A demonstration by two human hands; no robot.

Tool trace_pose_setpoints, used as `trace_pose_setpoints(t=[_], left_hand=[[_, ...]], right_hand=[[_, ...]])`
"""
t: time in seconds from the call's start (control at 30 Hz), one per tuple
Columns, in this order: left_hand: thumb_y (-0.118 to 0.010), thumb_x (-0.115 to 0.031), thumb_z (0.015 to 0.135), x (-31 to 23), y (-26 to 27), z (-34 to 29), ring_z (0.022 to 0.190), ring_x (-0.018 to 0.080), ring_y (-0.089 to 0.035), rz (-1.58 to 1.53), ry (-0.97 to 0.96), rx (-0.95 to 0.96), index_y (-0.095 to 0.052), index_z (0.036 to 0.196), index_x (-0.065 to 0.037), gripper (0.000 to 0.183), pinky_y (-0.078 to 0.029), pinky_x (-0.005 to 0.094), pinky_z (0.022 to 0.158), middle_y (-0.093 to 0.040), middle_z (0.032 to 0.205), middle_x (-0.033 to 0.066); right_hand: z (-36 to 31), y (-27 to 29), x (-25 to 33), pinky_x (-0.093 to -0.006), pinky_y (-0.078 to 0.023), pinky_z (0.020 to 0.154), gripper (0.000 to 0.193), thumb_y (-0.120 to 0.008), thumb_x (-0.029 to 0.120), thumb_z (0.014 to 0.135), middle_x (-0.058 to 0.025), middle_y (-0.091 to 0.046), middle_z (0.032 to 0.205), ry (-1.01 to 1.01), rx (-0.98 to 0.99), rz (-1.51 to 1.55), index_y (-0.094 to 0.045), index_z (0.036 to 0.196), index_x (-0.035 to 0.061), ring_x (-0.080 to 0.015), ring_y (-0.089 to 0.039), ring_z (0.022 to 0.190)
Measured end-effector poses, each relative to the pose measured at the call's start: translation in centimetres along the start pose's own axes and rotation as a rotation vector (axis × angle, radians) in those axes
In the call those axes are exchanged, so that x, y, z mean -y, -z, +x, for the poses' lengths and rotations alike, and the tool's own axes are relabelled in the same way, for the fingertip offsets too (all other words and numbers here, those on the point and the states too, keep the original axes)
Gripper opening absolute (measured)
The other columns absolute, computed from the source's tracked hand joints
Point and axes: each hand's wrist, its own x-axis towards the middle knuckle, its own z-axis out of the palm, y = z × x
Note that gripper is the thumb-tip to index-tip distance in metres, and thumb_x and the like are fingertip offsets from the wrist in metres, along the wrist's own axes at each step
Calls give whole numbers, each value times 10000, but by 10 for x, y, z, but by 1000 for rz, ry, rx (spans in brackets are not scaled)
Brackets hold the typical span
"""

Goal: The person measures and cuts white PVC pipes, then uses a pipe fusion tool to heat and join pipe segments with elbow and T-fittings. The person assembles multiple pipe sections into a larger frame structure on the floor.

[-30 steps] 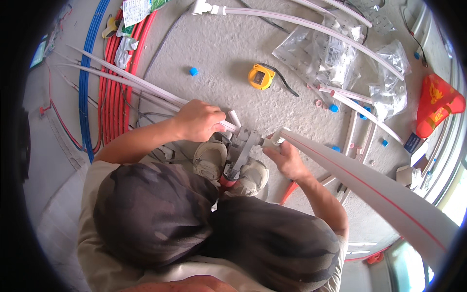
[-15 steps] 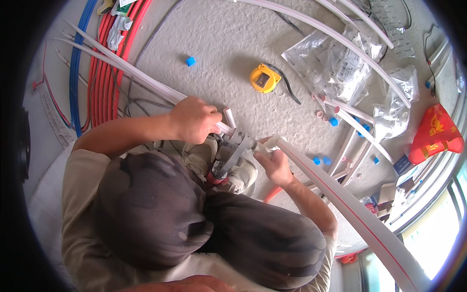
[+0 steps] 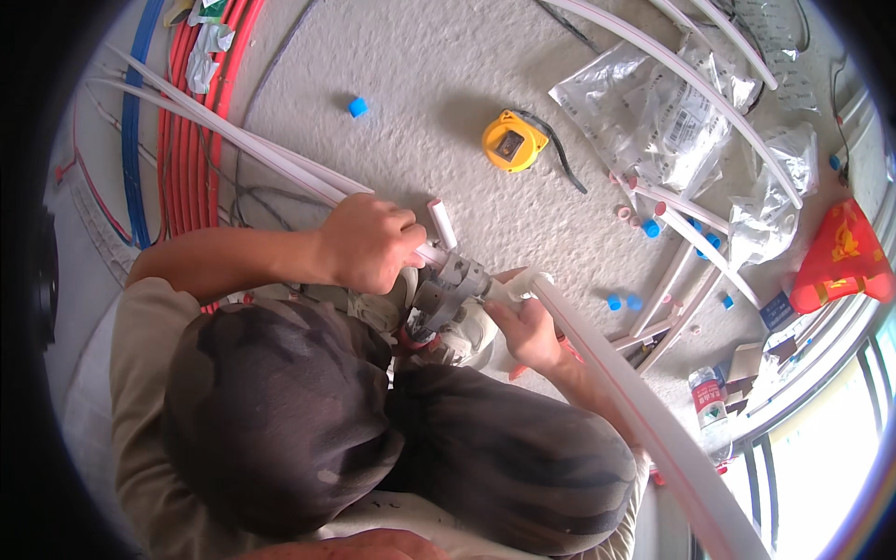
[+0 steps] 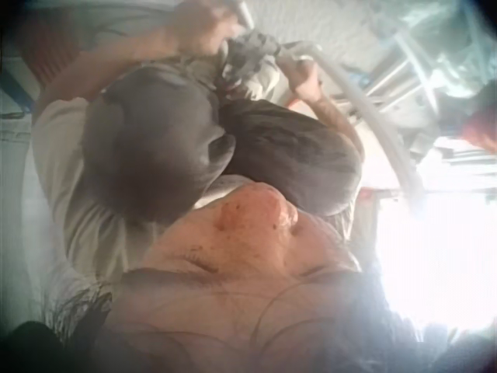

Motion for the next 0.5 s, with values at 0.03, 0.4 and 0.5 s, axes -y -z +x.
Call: trace_pose_setpoints(t=[0.03,0.4,0.5], left_hand=[[-774,-263,866,-1,-1,-1,694,360,-709,1,-3,-1,-681,815,-46,241,-523,490,579,-685,769,144],[-762,-265,856,-14,12,4,669,376,-712,9,35,132,-689,840,-32,244,-528,492,569,-689,767,159],[-766,-259,846,-15,12,1,660,374,-709,7,10,76,-682,832,-34,241,-525,491,559,-685,758,158]], right_hand=[[-2,0,1,-277,-457,765,294,-646,13,986,4,-574,966,-55,6,34,-551,1263,32,-72,-529,866],[-11,-5,23,-296,-454,896,307,-639,29,999,-22,-627,1066,-217,8,-19,-540,1289,20,-84,-545,982],[-12,-6,19,-301,-459,917,315,-633,21,998,-29,-633,1080,-189,14,27,-539,1299,12,-87,-554,1004]])
